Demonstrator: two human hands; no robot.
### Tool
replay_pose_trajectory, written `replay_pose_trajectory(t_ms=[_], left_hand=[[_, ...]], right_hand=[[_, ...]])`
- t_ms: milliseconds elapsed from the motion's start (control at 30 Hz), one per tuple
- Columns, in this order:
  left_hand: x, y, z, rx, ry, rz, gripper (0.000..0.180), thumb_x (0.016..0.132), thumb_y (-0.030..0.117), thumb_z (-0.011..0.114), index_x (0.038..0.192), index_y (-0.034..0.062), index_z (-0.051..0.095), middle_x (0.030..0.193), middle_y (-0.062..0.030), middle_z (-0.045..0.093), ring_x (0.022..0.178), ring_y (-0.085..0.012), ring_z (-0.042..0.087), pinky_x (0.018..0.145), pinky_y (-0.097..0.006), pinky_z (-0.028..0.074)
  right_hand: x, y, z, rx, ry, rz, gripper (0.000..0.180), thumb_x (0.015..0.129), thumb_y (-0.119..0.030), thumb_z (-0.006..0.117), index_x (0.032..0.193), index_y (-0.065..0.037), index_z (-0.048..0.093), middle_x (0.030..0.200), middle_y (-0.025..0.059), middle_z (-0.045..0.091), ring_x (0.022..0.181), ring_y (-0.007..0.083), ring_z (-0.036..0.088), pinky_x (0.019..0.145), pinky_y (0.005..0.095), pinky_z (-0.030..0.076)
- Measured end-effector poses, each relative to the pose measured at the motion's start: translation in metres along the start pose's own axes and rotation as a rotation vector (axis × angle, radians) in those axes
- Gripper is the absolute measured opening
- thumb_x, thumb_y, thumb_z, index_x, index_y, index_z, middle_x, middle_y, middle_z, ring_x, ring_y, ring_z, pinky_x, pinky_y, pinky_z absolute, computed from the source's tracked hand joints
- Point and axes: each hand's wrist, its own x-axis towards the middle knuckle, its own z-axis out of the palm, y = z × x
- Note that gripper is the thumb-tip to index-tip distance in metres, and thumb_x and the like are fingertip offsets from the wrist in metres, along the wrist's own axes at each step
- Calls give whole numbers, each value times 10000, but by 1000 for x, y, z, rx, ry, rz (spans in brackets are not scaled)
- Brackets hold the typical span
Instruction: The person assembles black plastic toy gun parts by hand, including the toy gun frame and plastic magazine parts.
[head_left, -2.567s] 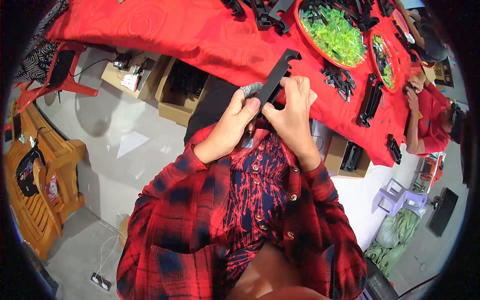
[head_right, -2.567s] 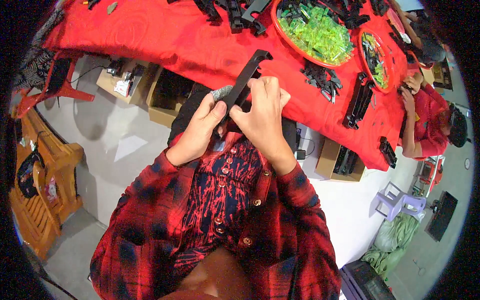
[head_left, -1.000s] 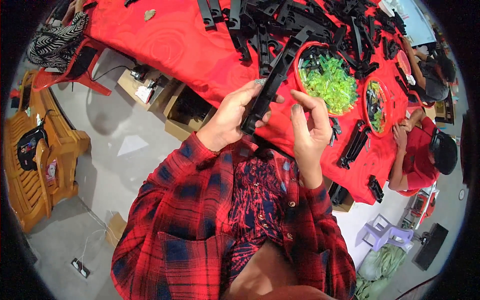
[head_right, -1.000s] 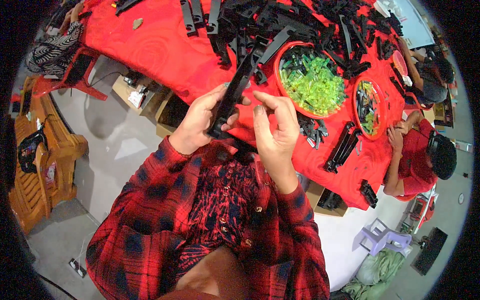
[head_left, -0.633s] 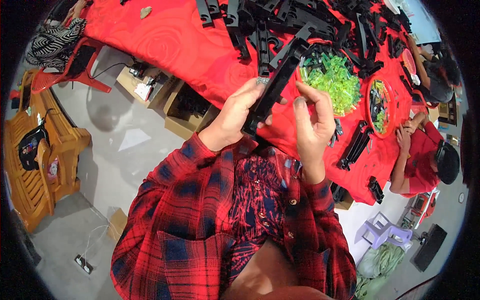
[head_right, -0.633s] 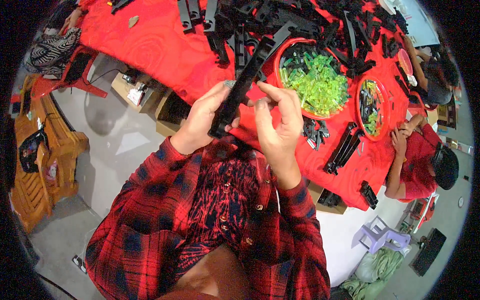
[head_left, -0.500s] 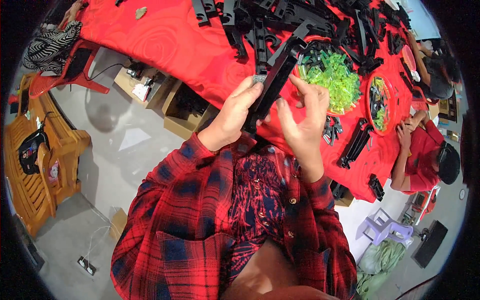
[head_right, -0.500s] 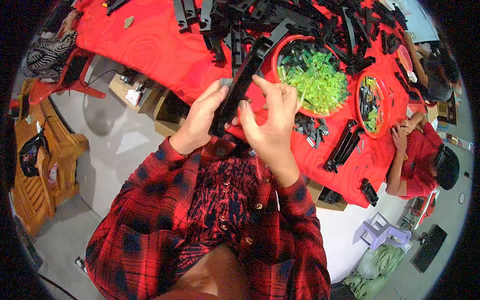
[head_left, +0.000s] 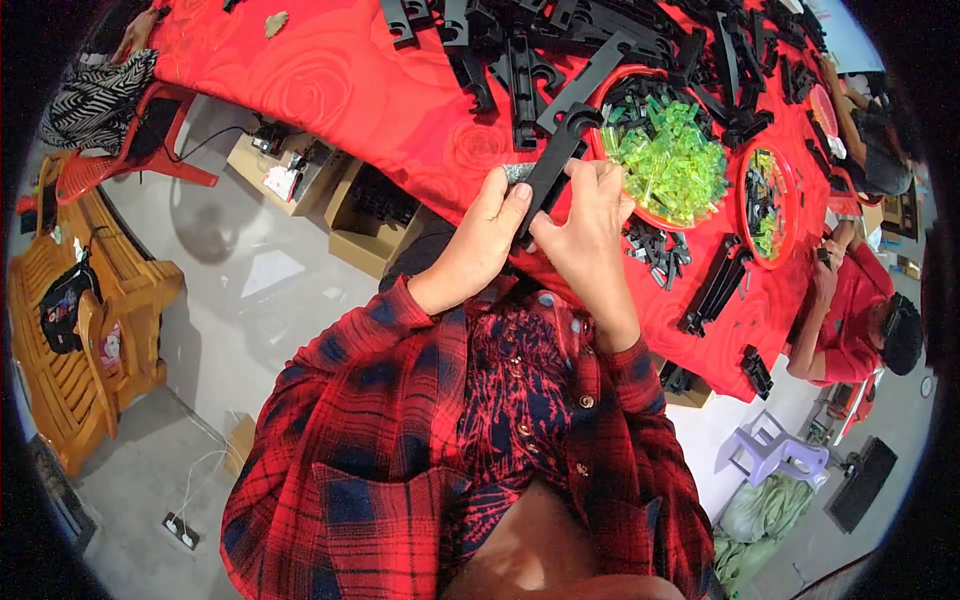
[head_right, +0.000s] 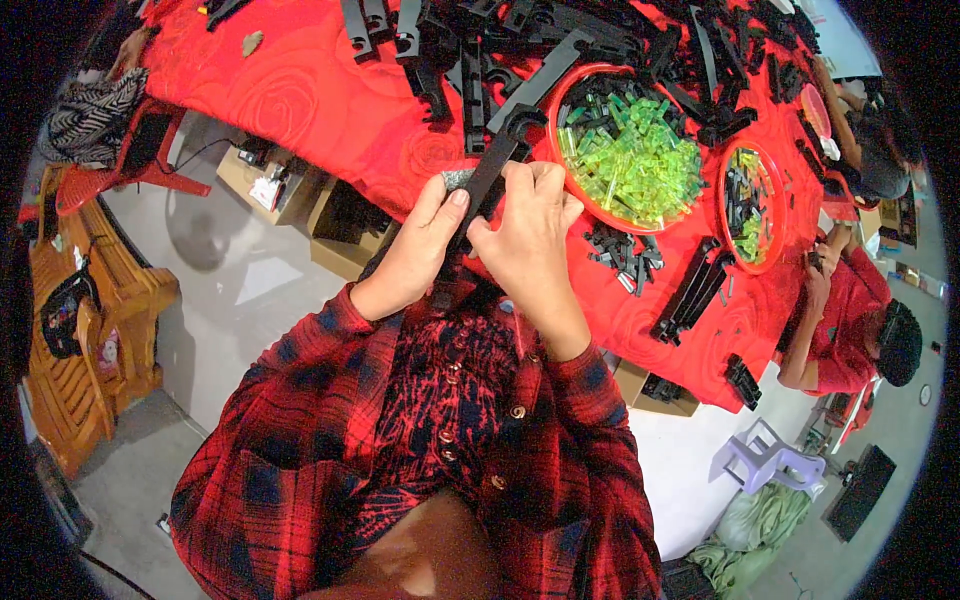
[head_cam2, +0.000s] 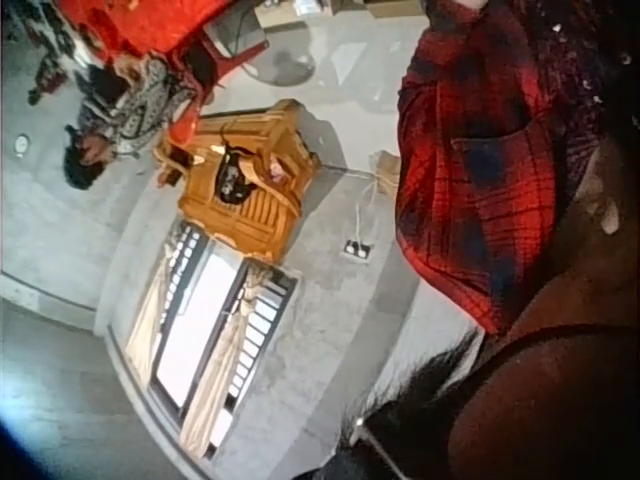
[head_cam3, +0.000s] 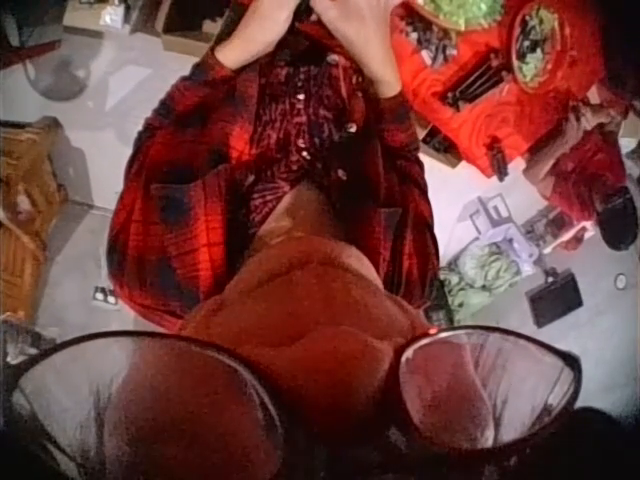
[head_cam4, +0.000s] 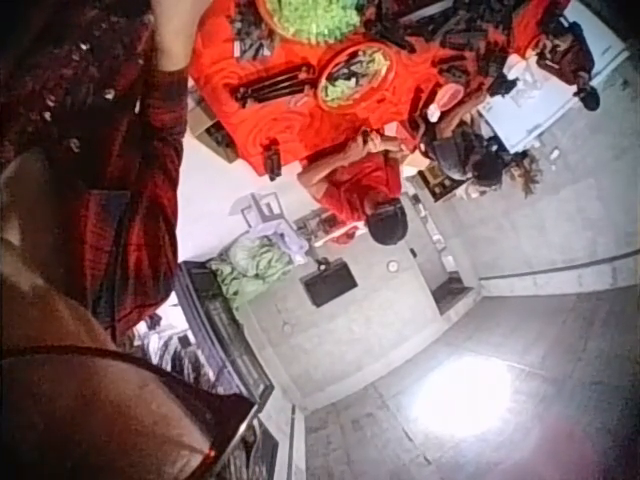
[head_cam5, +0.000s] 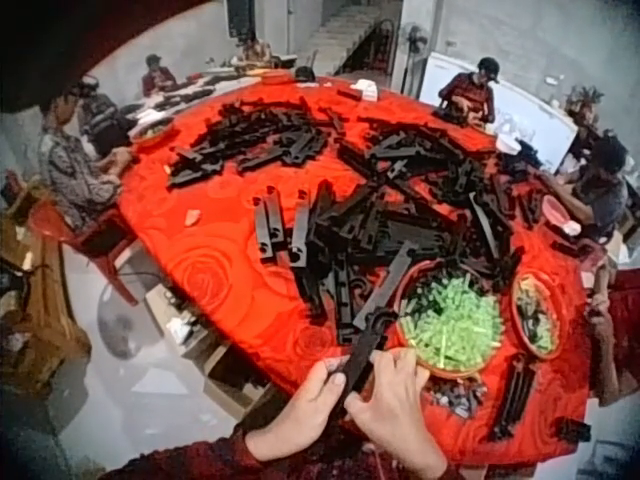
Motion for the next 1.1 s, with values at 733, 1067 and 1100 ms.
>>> replay_pose_trajectory(t_ms=[733, 1067, 1100], left_hand=[[-15, -3, -6, -149, 67, -184, 334, 1037, 221, 503, 1328, 78, 422, 811, 0, 575, 595, -58, 513, 489, -213, 399], [-6, 7, -32, -214, -58, -404, 284, 1056, 282, 459, 1214, 64, 549, 865, -36, 636, 611, -103, 594, 494, -220, 457], [-5, 5, -35, -345, -134, -391, 309, 1064, 284, 428, 1244, 56, 533, 940, -82, 664, 606, -109, 606, 490, -215, 468]], right_hand=[[-27, 20, 30, 56, 46, -8, 584, 626, -201, 785, 1110, 5, 531, 1076, 168, 527, 1090, 331, 485, 898, 452, 315], [-22, 20, 2, 266, -48, -12, 444, 777, -92, 730, 1205, -67, 615, 978, 60, 565, 788, 187, 562, 831, 357, 361], [-21, 16, -3, 338, 8, -2, 379, 790, -38, 704, 1163, -62, 641, 949, 61, 575, 771, 181, 564, 810, 340, 400]])
